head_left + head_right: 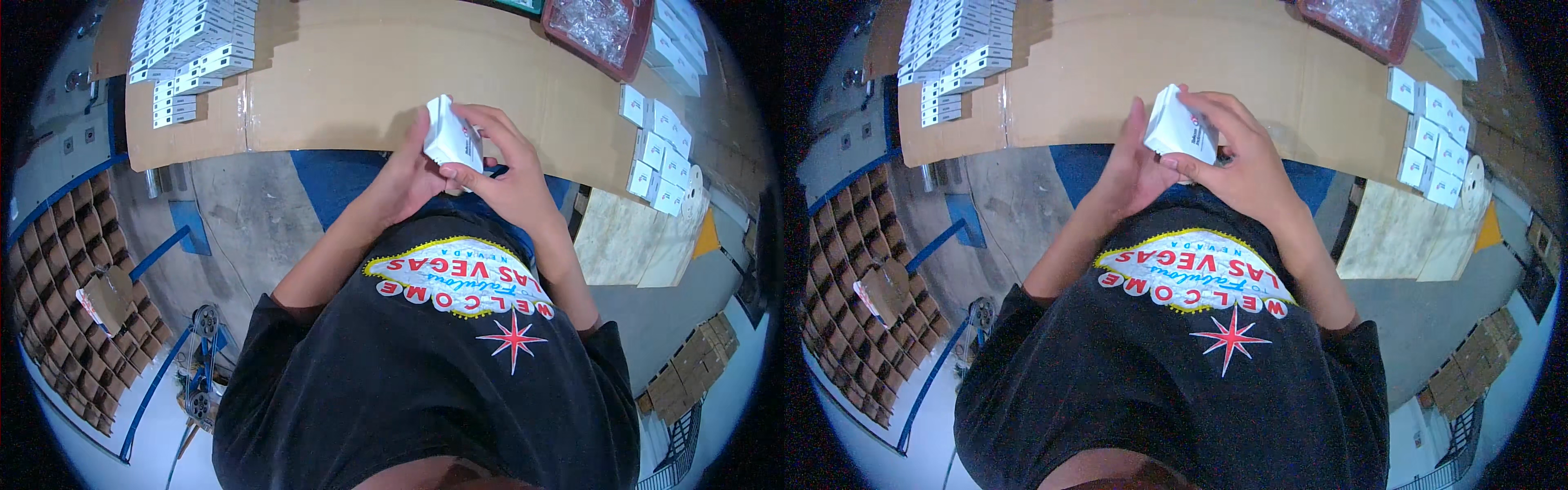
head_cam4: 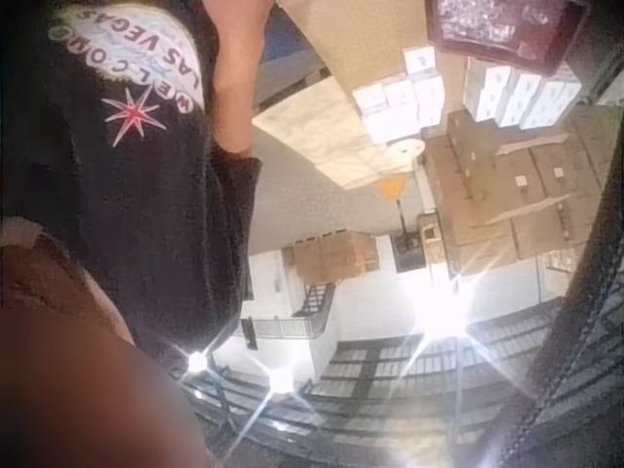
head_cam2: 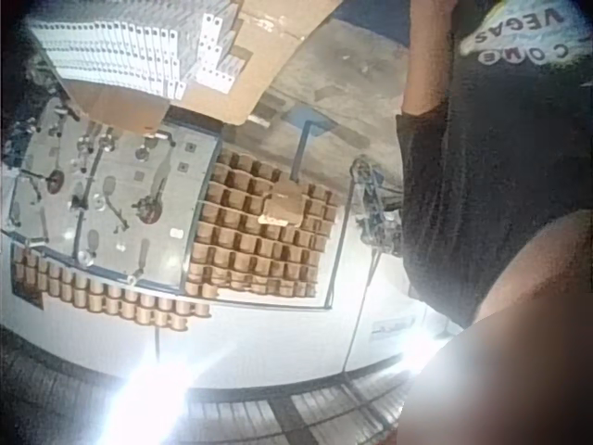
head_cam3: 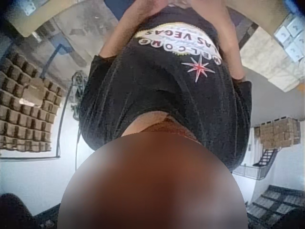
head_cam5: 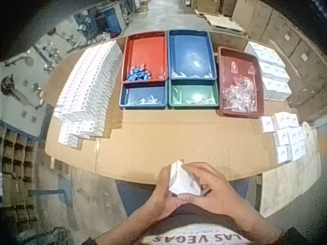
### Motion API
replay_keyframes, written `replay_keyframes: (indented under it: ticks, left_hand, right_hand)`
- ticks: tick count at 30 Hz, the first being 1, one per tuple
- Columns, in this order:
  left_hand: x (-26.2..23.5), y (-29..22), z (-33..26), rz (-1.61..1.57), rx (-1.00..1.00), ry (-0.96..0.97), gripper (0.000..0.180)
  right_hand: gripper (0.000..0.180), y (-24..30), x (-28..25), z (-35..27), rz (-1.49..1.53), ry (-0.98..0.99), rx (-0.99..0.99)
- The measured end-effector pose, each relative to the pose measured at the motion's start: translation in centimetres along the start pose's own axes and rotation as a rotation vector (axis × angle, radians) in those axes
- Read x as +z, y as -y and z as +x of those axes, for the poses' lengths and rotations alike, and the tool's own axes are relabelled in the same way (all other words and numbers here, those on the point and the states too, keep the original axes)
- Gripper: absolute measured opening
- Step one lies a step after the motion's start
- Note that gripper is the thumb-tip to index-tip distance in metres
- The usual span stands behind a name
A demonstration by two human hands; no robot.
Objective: Assembling a white plastic electronic housing by inserting internal components and a blue plastic connector.
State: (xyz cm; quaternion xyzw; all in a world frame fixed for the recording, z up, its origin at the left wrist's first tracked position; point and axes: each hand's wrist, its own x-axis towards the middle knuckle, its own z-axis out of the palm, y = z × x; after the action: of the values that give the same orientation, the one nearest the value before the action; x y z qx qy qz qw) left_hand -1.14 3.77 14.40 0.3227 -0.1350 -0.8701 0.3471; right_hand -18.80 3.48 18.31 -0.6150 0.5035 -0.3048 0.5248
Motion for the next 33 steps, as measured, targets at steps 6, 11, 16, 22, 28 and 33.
replay_keyframes:
  ticks: [6, 11, 16, 22, 28, 33]
  left_hand:
    - [-1.9, 2.5, 0.1, 0.290, 0.110, 0.020, 0.092]
    - [-1.1, 2.2, -0.5, 0.493, 0.267, 0.071, 0.091]
    - [0.0, 2.2, -0.9, 0.447, 0.376, 0.001, 0.078]
    - [-1.0, 4.1, 0.2, 0.479, 0.458, -0.129, 0.074]
    - [-0.8, 3.0, 1.1, 0.734, 0.641, -0.199, 0.077]
    - [0.4, 2.5, 0.9, 0.689, 0.647, -0.213, 0.076]
  right_hand:
    - [0.069, -0.8, -0.4, 0.1, -0.175, 0.007, -0.157]
    - [0.064, -0.8, -0.1, -0.1, -0.058, 0.008, -0.092]
    - [0.065, -0.6, 0.3, -0.5, -0.075, -0.019, -0.123]
    - [0.060, -1.0, 1.7, -0.2, -0.257, -0.132, -0.307]
    - [0.052, -0.4, 1.6, 0.2, -0.281, -0.145, -0.309]
    - [0.057, -0.7, 2.3, 0.0, -0.173, -0.173, -0.273]
